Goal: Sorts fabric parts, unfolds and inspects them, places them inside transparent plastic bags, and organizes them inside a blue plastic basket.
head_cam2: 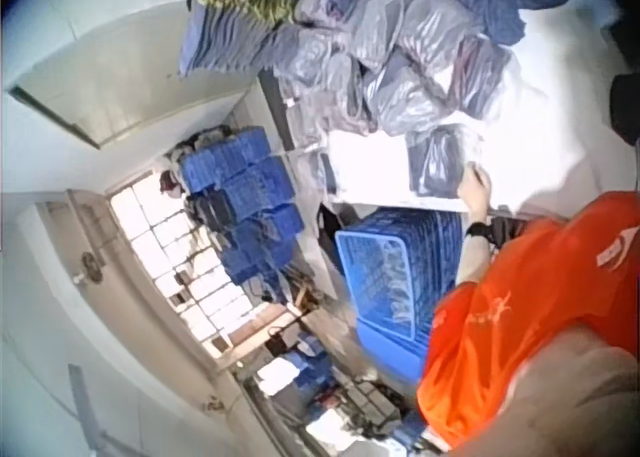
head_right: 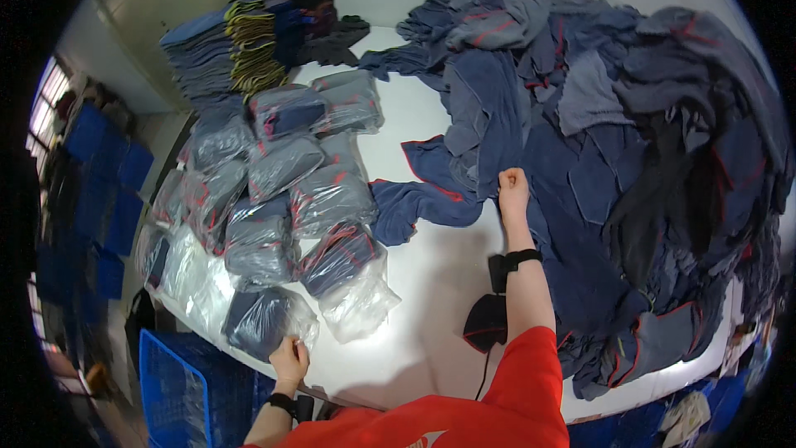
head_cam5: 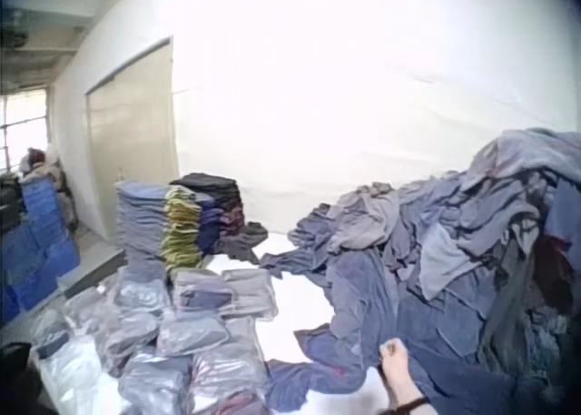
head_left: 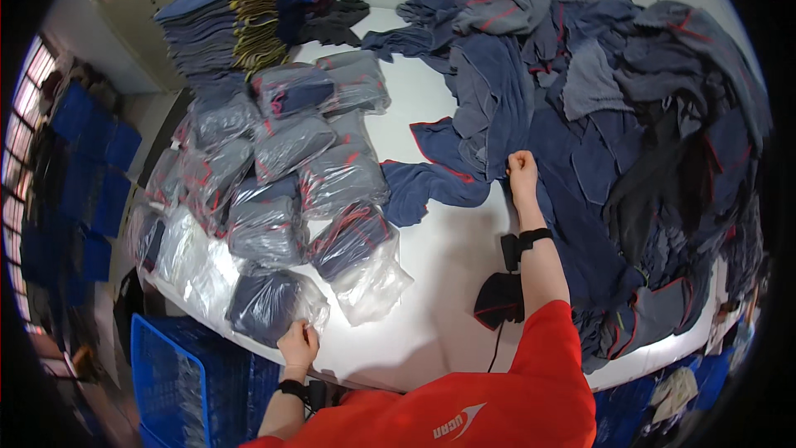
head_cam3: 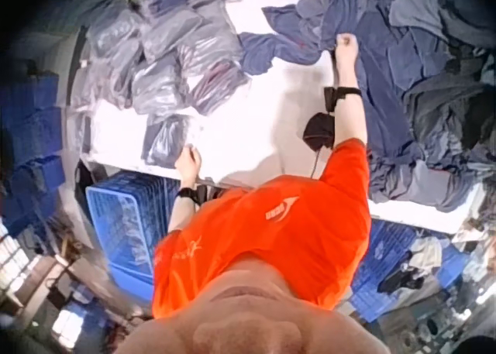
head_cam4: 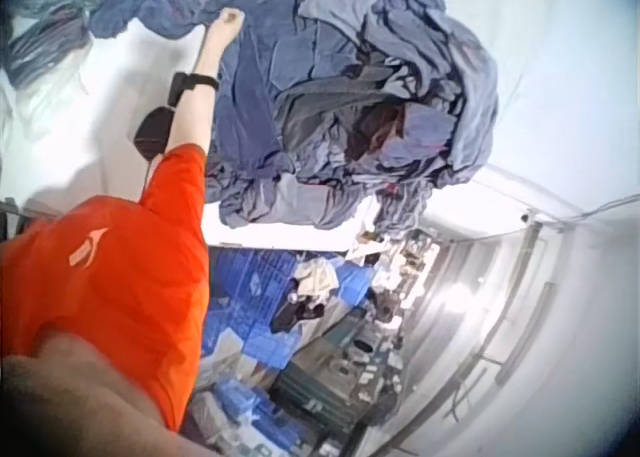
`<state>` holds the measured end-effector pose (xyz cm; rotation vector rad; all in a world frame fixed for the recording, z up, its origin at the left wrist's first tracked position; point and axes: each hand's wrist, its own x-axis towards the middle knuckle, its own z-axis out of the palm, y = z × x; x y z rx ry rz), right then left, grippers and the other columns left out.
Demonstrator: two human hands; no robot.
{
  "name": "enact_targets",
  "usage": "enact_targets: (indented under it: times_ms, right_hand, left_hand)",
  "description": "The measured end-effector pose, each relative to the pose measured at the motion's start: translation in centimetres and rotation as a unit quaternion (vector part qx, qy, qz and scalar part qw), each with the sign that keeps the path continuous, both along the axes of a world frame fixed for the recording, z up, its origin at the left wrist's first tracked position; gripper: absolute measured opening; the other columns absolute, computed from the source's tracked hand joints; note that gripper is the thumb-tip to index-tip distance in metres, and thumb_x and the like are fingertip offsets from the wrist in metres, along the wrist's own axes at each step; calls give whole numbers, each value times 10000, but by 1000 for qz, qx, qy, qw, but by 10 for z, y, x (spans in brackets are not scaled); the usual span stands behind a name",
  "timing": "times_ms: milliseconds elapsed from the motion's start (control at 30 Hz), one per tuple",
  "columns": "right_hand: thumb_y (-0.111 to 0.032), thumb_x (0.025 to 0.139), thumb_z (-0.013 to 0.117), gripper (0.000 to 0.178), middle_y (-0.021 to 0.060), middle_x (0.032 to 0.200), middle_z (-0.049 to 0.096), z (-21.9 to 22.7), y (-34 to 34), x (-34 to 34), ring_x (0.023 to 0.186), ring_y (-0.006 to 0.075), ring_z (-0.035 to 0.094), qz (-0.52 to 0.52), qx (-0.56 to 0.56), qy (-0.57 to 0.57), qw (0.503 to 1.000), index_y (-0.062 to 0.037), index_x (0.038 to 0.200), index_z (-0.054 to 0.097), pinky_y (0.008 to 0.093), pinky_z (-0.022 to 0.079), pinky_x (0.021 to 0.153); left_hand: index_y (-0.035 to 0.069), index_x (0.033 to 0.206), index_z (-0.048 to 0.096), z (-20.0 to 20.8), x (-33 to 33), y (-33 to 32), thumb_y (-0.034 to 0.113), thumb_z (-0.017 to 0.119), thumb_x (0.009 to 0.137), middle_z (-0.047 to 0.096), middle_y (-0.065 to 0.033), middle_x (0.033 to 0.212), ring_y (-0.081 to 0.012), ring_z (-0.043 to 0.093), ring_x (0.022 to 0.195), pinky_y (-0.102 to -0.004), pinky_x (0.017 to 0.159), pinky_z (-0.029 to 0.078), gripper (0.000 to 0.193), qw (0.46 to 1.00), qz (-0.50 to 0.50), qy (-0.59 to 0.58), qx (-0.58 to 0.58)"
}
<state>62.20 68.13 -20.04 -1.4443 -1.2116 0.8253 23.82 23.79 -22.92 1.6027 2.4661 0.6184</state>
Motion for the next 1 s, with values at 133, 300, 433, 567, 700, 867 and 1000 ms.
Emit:
enact_targets:
  times_ms: [133,300,433,567,700,867,1000]
  right_hand:
    - [-33,760,551,585,230,1063,466,11,-27,-18,950,381,514,158,45,-437,884,-183,1307,408,415,435,837]
    - [-100,776,549,645,216,1264,350,12,-32,-41,1137,423,431,118,-120,-511,843,-300,1354,341,472,409,924]
    - [-140,763,615,421,229,1145,487,7,-19,-30,1029,393,524,90,-32,-529,843,-54,1162,509,452,457,838]
    - [-132,780,592,265,223,972,604,12,-4,-13,908,393,577,12,0,-516,857,5,1001,541,464,462,765]
    - [-113,772,530,139,221,819,633,23,18,13,805,394,608,17,63,-468,881,8,805,590,453,466,708]
    - [-175,815,473,227,188,836,638,45,73,76,763,345,604,-189,20,-288,939,17,828,592,410,476,699]
    - [-172,832,415,338,164,1072,554,138,37,31,973,260,520,-31,85,35,995,42,1050,560,359,404,875]
  left_hand:
    - [99,861,566,-5,3,-1,190,563,776,612,-108,685,-308,603,588,-416,542,466,124,999,6,-10,34]
    - [115,840,564,-1,3,-8,221,569,762,622,-86,713,-287,613,596,-403,545,480,131,999,26,-23,40]
    - [116,811,553,-10,2,-9,217,573,761,622,-79,709,-268,614,587,-387,526,482,115,993,61,-20,98]
    - [107,805,523,-6,-2,-10,220,564,775,614,-66,672,-256,609,564,-374,494,477,124,996,47,1,69]
    - [96,822,507,-4,-4,-15,228,553,789,605,-63,641,-262,603,545,-378,486,476,143,997,50,10,61]
    - [92,812,501,-1,-4,-12,220,542,798,607,-66,647,-268,606,554,-392,493,482,135,994,27,2,103]
    - [87,860,519,-7,6,-26,194,535,794,620,-88,707,-297,614,603,-425,521,483,127,997,49,-8,66]
